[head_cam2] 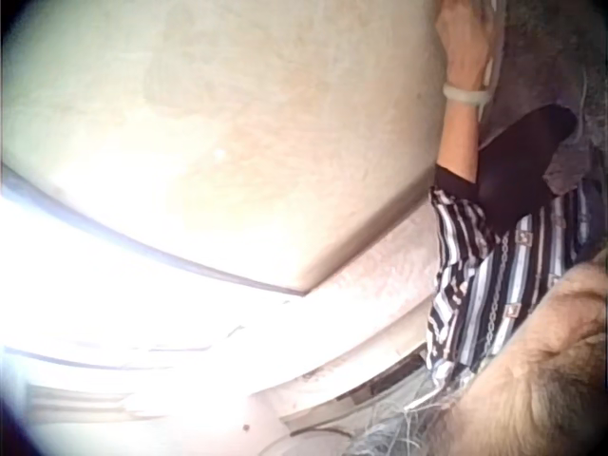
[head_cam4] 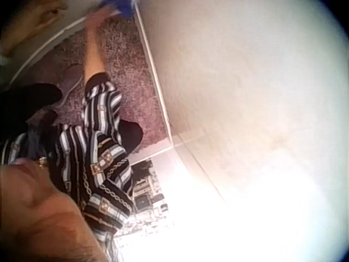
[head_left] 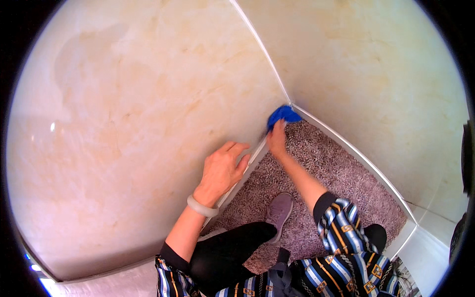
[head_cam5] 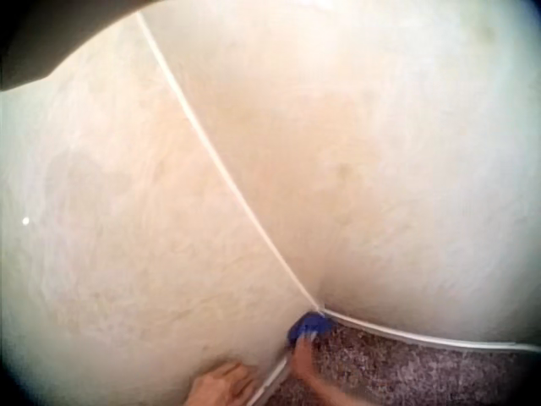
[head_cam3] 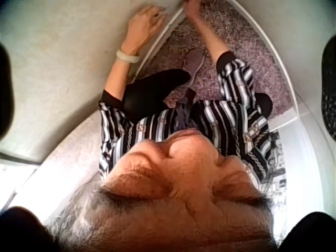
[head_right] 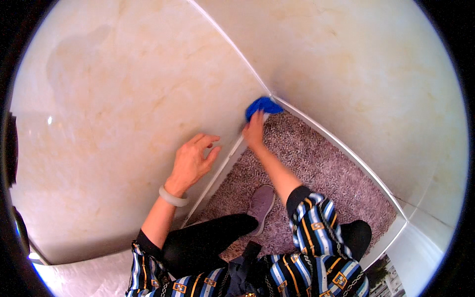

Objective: The person uses a blue cloth to wipe a window sill and adjacent wall surfaces. They move from the sill to the wall, then down to the floor area, and finally back to the sill.

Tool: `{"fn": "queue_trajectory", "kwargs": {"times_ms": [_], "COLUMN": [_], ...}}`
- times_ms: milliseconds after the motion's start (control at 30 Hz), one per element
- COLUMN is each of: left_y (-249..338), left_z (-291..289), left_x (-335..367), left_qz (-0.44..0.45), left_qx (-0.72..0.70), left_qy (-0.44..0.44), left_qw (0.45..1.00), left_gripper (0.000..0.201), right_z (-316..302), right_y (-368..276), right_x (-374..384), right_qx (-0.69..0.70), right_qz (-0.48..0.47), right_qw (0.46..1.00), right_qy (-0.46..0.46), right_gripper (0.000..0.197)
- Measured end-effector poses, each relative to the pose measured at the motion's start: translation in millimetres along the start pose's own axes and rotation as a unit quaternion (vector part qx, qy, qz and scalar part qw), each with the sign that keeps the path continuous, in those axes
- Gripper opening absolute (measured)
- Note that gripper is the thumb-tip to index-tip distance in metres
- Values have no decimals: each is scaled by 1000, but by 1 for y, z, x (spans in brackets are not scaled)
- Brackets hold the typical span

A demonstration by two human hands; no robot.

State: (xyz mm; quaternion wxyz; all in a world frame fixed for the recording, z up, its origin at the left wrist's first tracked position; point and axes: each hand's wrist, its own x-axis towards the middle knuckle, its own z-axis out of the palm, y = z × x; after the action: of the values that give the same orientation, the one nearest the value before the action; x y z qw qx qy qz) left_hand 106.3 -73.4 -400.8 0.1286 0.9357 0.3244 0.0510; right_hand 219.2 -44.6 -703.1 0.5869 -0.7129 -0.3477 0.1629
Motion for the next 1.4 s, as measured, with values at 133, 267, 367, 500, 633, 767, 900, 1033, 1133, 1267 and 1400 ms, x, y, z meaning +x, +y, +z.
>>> {"fn": "queue_trajectory", "kwargs": {"times_ms": [133,267,367,500,633,767,900,1033,1133,1267,1400], "left_y": [-10,-2,1,1,-9,-6,-4,-4,5,6,0], "left_z": [2,-3,-10,-11,-6,-14,-17,-16,-21,-17,-24], "left_x": [-10,-4,-3,-6,-5,-6,-10,-15,-5,0,-6], "left_qz": [-24,-23,-39,-45,-88,-127,-70,-58,-48,-50,61], "left_qx": [-13,-41,-36,-17,7,-45,-30,-41,-39,-66,-81], "left_qy": [36,83,69,116,177,238,276,278,279,289,408], "left_qw": [999,995,996,992,980,962,958,958,958,954,907], "left_gripper": [21,19,18,19,20,18,15,15,15,17,24], "right_z": [34,35,12,-25,19,0,-40,-81,-54,18,-4], "right_y": [-107,-131,-93,-134,-146,-156,-155,-196,-161,-89,-193], "right_x": [-135,-123,-19,50,-53,-85,44,117,88,-6,-34], "right_qx": [230,202,-33,143,90,-9,-71,-65,-25,-51,-55], "right_qz": [46,28,-136,55,-115,-184,-316,-367,-218,22,-227], "right_qw": [960,974,990,986,989,980,941,917,962,994,971], "right_qy": [-156,-97,-21,61,6,-81,101,141,164,93,54], "right_gripper": [76,69,47,58,59,60,52,53,48,35,33]}}
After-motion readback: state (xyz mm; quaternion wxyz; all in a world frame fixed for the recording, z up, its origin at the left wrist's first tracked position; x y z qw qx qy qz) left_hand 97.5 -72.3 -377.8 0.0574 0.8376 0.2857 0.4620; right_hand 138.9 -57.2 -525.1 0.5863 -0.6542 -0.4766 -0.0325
